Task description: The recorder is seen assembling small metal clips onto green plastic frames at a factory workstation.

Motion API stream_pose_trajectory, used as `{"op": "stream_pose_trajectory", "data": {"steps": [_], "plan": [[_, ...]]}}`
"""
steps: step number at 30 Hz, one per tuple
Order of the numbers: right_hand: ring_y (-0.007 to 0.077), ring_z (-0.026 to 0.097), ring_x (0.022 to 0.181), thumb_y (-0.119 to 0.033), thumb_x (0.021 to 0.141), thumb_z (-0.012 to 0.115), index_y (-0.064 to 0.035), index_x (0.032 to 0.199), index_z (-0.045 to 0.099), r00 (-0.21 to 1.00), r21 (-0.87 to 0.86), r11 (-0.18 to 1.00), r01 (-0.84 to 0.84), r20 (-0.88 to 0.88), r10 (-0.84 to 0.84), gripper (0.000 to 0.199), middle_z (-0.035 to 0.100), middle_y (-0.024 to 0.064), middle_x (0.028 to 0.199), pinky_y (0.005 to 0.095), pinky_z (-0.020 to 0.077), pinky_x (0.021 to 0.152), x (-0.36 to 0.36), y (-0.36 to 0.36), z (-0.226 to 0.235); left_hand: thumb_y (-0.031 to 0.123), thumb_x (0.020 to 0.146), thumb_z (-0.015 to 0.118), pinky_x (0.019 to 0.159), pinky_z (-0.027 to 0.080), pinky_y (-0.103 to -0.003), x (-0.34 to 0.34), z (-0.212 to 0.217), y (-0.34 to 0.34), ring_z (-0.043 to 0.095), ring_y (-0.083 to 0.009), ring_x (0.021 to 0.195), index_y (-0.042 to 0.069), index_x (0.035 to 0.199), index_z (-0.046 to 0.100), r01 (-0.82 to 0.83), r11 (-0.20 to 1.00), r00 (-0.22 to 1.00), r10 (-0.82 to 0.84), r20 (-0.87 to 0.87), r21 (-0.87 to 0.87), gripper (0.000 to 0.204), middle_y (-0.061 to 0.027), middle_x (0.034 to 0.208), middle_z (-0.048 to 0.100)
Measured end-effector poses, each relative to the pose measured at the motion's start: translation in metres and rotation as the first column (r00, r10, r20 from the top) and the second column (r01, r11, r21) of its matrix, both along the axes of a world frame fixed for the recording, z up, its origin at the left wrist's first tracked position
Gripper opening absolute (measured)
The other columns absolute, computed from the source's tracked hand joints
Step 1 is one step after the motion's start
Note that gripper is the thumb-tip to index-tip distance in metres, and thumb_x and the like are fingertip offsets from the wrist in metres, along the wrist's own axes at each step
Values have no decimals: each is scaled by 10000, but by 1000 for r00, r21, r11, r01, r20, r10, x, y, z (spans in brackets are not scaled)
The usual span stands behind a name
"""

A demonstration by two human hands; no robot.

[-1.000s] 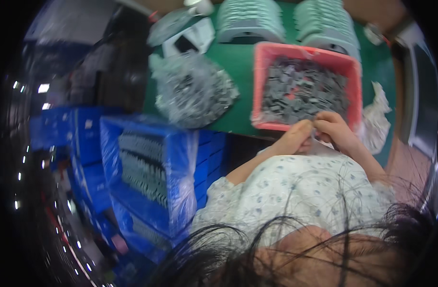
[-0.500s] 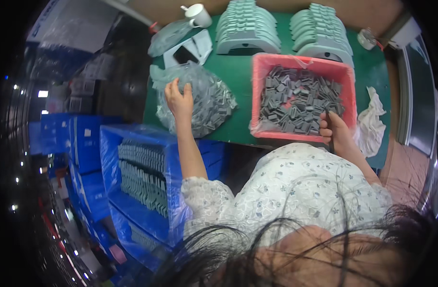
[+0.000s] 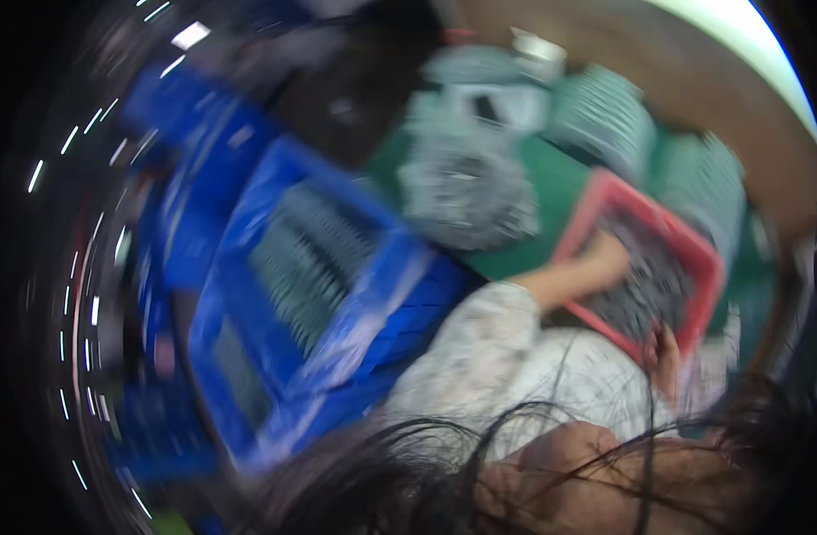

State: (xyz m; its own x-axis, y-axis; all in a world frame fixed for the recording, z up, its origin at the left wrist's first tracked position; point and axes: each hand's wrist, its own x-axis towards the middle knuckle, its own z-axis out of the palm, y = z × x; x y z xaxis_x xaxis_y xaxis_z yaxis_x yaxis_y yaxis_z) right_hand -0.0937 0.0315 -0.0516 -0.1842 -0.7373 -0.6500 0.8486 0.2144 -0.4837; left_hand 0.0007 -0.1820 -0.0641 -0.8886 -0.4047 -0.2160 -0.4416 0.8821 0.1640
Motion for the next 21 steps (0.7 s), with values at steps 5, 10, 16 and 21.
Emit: {"op": "stream_pose_trajectory", "data": {"steps": [5,10,16,21], "plan": [[35,327,462,-312,873,444,-169,934,496,997,44,999,-30,72,27,164,421,-70,653,173,247,367,-15,-1,-1,274,654,612,664,434,-401,-13,-55,-8,582,-264,801,90,762,636,48,997,991,-40,-127,59,215,-133,852,594],[36,348,494,-302,877,444,-168,948,508,983,-16,985,-173,56,174,165,441,-67,675,179,271,395,-3,-43,19,233,633,590,641,404,-369,5,-72,-14,554,-241,764,72,726,602,-102,988,912,47,-408,-115,186,-96,793,560],[38,347,497,-300,873,451,-168,973,496,947,-57,946,-318,-61,314,171,447,-70,677,177,270,397,9,-54,16,256,560,642,580,400,-358,16,-55,-22,569,-221,708,115,663,603,-13,964,886,-113,-450,-266,180,-56,739,566],[32,348,499,-289,867,468,-160,963,511,987,21,989,-150,-59,151,167,449,-73,670,174,270,397,13,-34,29,232,577,619,558,399,-375,11,-43,-12,571,-222,661,103,645,556,-89,954,769,-117,-629,-287,159,-58,697,555]]}}
